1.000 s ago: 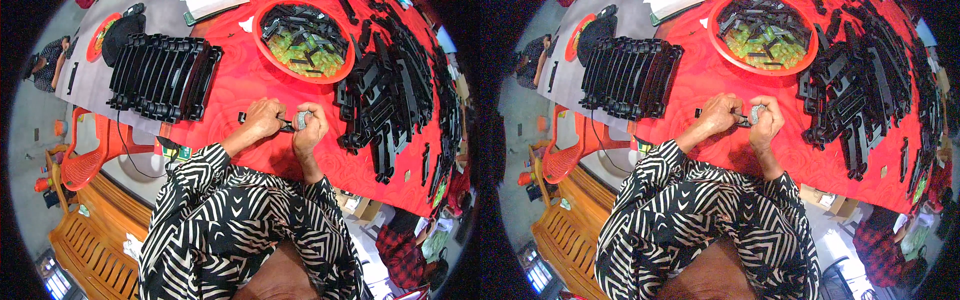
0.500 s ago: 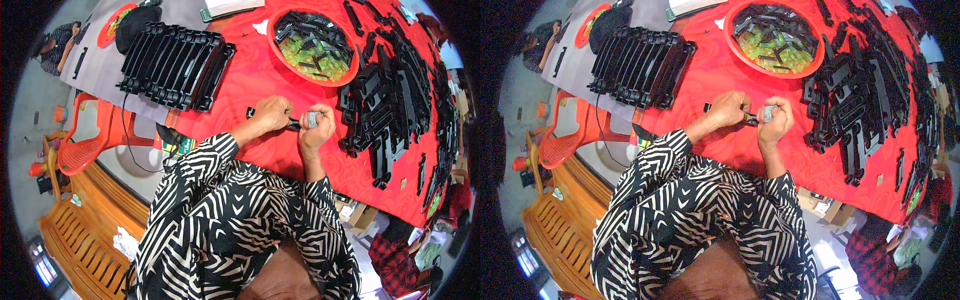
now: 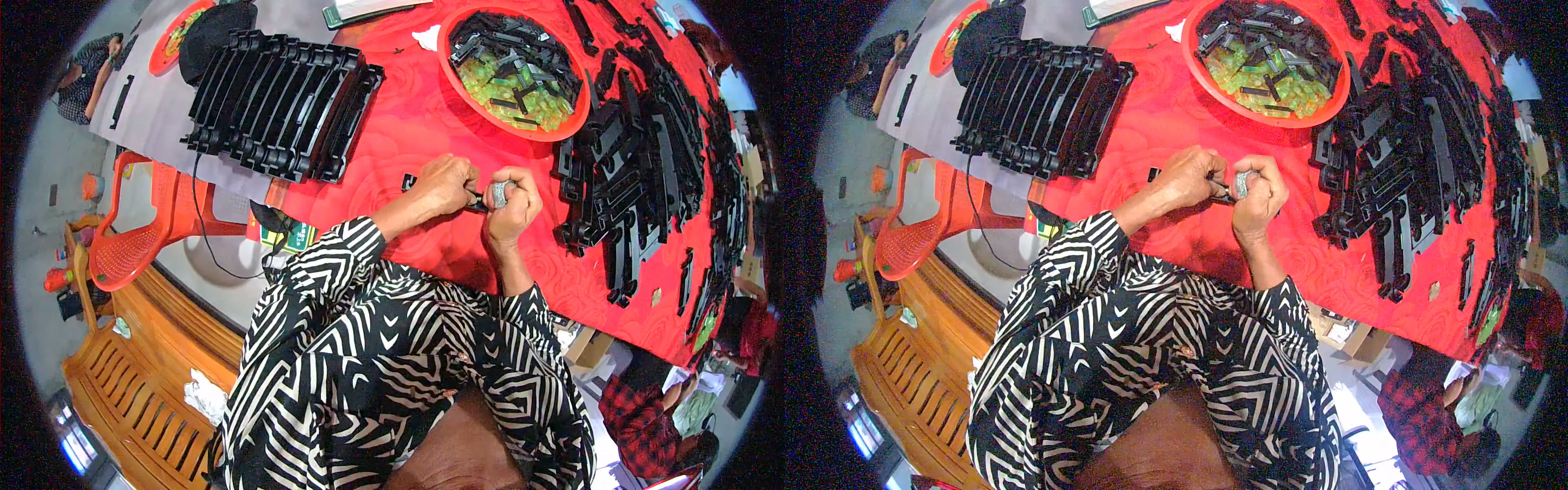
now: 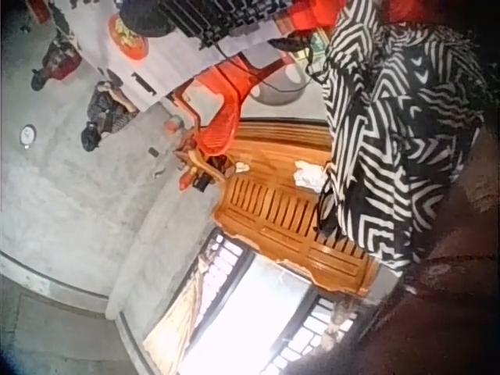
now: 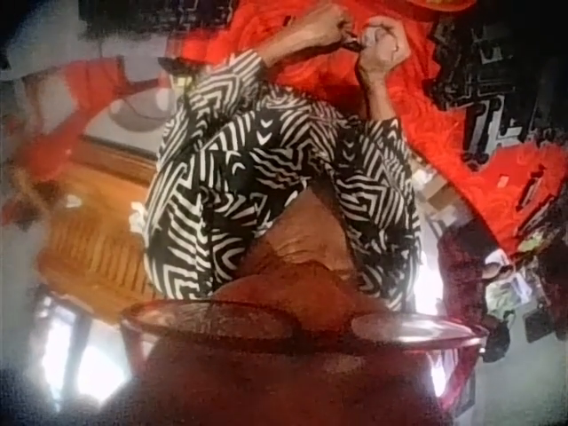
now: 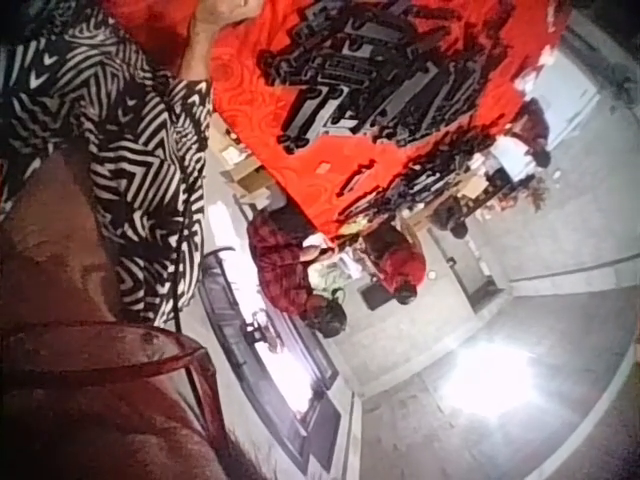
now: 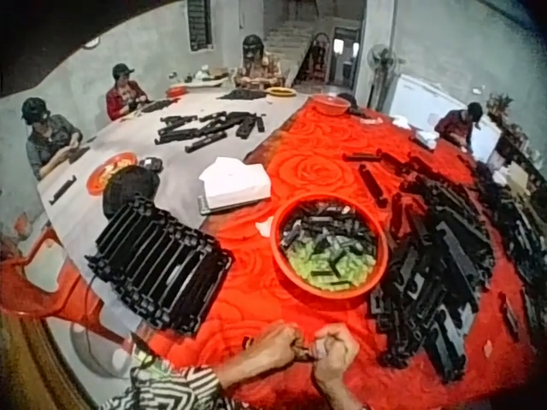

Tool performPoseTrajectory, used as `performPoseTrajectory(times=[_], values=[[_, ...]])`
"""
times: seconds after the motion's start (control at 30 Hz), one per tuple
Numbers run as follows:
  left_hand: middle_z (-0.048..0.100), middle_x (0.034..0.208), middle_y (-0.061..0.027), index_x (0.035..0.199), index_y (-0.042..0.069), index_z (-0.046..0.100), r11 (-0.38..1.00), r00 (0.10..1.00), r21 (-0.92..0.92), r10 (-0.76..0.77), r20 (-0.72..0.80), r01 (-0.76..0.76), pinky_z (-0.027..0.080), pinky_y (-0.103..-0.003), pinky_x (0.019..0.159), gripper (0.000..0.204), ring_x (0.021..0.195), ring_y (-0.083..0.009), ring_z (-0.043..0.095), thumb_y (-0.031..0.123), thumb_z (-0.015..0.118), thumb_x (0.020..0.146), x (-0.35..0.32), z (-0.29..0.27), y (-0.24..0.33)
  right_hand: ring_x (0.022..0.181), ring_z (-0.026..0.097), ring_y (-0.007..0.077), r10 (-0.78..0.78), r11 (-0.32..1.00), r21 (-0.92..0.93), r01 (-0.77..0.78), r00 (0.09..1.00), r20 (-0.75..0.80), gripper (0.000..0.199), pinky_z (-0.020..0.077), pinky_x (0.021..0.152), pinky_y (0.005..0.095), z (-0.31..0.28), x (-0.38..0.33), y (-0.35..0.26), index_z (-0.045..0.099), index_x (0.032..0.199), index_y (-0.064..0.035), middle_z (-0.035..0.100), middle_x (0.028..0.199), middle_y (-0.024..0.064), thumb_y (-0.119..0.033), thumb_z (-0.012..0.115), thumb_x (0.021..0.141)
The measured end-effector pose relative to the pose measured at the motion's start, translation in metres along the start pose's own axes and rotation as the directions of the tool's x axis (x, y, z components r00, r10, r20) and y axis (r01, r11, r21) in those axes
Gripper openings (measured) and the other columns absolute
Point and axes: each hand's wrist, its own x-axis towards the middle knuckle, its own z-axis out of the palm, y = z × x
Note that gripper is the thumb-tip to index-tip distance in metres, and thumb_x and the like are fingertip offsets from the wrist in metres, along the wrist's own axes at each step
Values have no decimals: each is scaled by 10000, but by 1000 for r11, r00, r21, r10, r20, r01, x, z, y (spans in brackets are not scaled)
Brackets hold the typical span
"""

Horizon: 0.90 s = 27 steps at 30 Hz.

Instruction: The person assembles plastic components by taking small pieces from a dish, inserting them into black plastic frames, pressing them with a round pad, and placing the finished parts onto a rack.

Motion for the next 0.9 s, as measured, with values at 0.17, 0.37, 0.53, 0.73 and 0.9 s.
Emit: performPoseTrajectory(times=[0.17,0.37,0.53,0.73,0.9], values=[[589,654,-166,625,29,555,997,986,47,73,-147,-66,427,-472,615,150,706,-380,557,111,680,616,-1,4,2,475,437,77,-28,996,-79,34,997,77,220,336,431,236,-1,2,4,555,738,11,505,617,24,-78,355,769],[605,725,-163,725,33,623,986,982,57,163,-97,-158,438,-453,653,161,723,-363,562,159,699,661,-3,1,-7,469,413,68,-8,1000,-24,11,990,143,206,317,421,229,-2,1,3,549,781,7,496,602,27,-91,367,785],[606,721,-176,741,27,616,971,962,-20,235,-136,-240,440,-462,642,175,726,-373,567,183,685,701,-14,-7,-7,394,351,87,122,937,324,-129,992,43,376,259,362,244,-10,12,-26,533,912,4,390,523,-8,-327,357,891],[614,773,-157,783,17,613,981,969,-33,185,-161,-193,442,-446,667,175,763,-348,585,169,667,715,-15,-13,-6,391,309,96,94,886,455,-92,995,19,340,263,376,249,-24,21,-36,504,965,36,371,516,9,-257,371,853],[627,744,-164,753,36,636,996,991,45,84,-103,-80,441,-458,643,171,751,-349,605,184,689,685,-11,-10,8,349,269,100,71,850,522,-67,997,12,269,246,347,260,-14,13,-26,486,939,37,353,500,18,-133,359,774]])
